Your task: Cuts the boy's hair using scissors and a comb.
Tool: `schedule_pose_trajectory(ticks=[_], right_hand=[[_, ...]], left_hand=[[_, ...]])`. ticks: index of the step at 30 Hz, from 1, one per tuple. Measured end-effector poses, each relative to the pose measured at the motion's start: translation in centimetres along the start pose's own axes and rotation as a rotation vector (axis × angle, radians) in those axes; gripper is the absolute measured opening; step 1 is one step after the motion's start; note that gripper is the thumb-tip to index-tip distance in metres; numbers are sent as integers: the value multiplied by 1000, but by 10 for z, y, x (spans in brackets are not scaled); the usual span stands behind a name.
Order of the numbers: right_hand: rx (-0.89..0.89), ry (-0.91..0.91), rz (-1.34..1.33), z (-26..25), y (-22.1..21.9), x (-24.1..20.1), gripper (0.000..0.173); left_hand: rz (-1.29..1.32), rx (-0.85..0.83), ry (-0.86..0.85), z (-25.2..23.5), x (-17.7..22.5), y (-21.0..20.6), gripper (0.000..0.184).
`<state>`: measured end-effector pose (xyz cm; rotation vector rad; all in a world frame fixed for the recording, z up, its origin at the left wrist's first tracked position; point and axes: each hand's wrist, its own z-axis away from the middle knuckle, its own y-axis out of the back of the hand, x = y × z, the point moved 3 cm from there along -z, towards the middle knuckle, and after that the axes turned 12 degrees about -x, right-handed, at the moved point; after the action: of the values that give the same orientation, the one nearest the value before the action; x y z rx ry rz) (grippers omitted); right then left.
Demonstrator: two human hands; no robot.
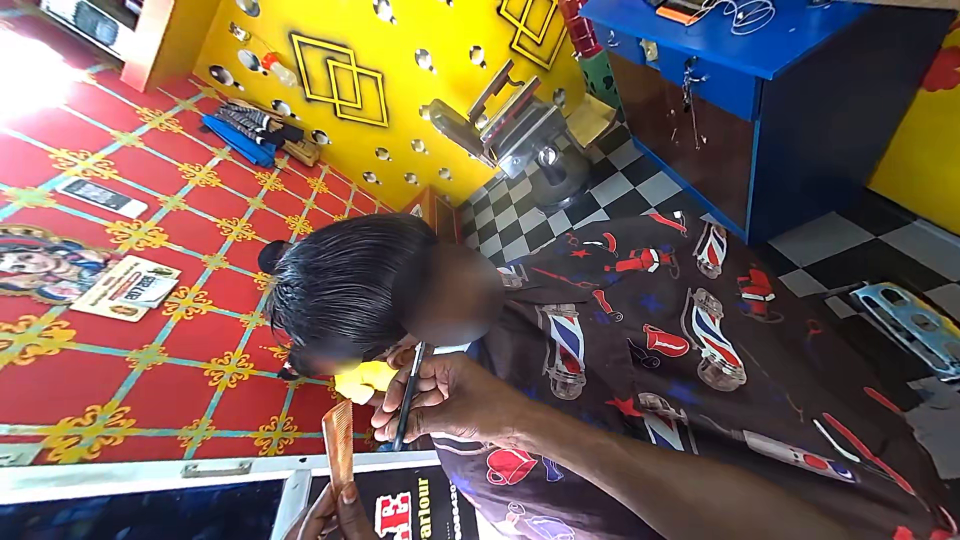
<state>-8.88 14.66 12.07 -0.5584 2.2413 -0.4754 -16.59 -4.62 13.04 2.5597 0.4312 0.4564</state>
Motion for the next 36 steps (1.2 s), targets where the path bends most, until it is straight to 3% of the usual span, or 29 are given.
schedule_pose_trajectory(ticks=[4, 8, 12, 16, 20, 24, 33, 36], right_hand=[[157, 189, 11, 13, 3, 1, 16], [312, 224, 292, 43, 8, 11, 14], [215, 188, 345, 73, 9, 15, 15], [161, 152, 404, 85, 5, 10, 16], [150, 94, 488, 91, 2, 4, 18], [183, -21, 617, 109, 2, -9, 19], [255, -211, 659, 169, 25, -37, 23], [269, -203, 670, 180, 35, -43, 23]], left_hand=[[52, 1, -9, -2, -4, -4, 20], [306, 0, -64, -10, -6, -11, 13], [296, -4, -161, -44, 0, -8, 13], [166, -31, -368, -102, 21, -2, 13], [175, -185, -436, -146, 38, -11, 16], [261, -296, -448, -133, 22, -32, 18], [275, -89, -698, -87, -5, -53, 16], [505, -12, -573, -109, -4, -41, 15]])
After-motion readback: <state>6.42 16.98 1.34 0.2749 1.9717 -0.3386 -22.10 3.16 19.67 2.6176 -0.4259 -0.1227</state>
